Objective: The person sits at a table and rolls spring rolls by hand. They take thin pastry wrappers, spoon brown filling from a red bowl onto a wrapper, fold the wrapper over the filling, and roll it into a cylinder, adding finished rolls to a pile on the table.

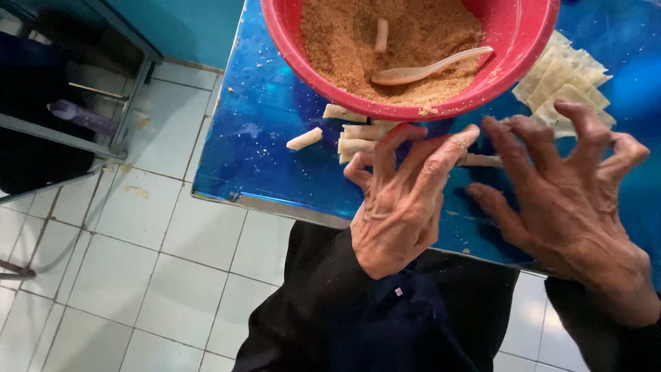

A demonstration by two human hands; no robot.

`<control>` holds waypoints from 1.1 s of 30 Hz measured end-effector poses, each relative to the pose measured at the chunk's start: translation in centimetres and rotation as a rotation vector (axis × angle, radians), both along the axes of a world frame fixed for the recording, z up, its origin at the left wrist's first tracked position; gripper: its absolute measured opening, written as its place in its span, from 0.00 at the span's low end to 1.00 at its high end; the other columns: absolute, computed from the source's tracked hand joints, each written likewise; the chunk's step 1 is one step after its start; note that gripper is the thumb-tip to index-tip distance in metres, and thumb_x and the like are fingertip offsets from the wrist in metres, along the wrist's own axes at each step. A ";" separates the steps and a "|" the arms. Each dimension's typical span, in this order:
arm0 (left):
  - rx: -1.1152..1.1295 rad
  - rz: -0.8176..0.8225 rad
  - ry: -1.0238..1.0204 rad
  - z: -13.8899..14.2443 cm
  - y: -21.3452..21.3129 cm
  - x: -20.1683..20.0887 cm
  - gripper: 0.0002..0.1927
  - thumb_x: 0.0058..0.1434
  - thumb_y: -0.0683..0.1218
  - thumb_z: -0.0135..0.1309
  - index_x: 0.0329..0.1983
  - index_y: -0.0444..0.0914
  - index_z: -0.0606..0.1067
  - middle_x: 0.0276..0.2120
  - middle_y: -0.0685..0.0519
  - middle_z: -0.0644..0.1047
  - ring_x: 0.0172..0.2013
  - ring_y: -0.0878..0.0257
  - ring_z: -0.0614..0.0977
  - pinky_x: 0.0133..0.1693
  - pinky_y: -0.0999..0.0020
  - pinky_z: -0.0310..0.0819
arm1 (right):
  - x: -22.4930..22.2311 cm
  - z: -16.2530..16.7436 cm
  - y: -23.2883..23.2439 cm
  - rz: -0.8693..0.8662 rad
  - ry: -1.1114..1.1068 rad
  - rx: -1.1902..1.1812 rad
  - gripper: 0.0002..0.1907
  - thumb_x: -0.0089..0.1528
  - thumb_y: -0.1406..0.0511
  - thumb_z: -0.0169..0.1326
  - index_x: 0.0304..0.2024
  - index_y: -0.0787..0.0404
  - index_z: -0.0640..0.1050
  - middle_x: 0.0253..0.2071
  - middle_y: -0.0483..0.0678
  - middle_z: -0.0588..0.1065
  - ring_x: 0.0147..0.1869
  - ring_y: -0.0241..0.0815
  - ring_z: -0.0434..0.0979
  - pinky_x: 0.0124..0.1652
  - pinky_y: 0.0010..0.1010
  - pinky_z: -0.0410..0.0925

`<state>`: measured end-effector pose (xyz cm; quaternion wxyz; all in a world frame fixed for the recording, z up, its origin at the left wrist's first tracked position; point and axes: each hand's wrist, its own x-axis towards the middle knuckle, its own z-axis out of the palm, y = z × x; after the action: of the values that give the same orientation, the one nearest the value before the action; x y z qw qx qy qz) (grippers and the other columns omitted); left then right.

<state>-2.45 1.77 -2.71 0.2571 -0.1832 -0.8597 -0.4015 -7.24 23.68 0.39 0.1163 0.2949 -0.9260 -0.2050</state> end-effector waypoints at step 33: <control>-0.401 0.510 0.104 3.1 -8.1 1.1 0.16 0.66 0.48 0.63 0.55 0.43 0.81 0.53 0.59 0.80 0.65 0.53 0.68 0.57 0.48 0.46 | -4.6 1.3 7.7 0.017 0.395 0.079 0.10 0.61 0.49 0.63 0.38 0.42 0.86 0.44 0.30 0.81 0.65 0.38 0.63 0.61 0.41 0.47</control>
<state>-1.31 -6.36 0.42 0.3517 -0.0293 -0.9256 -0.1371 -11.82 31.34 1.65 0.2861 0.2612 -0.8738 -0.2939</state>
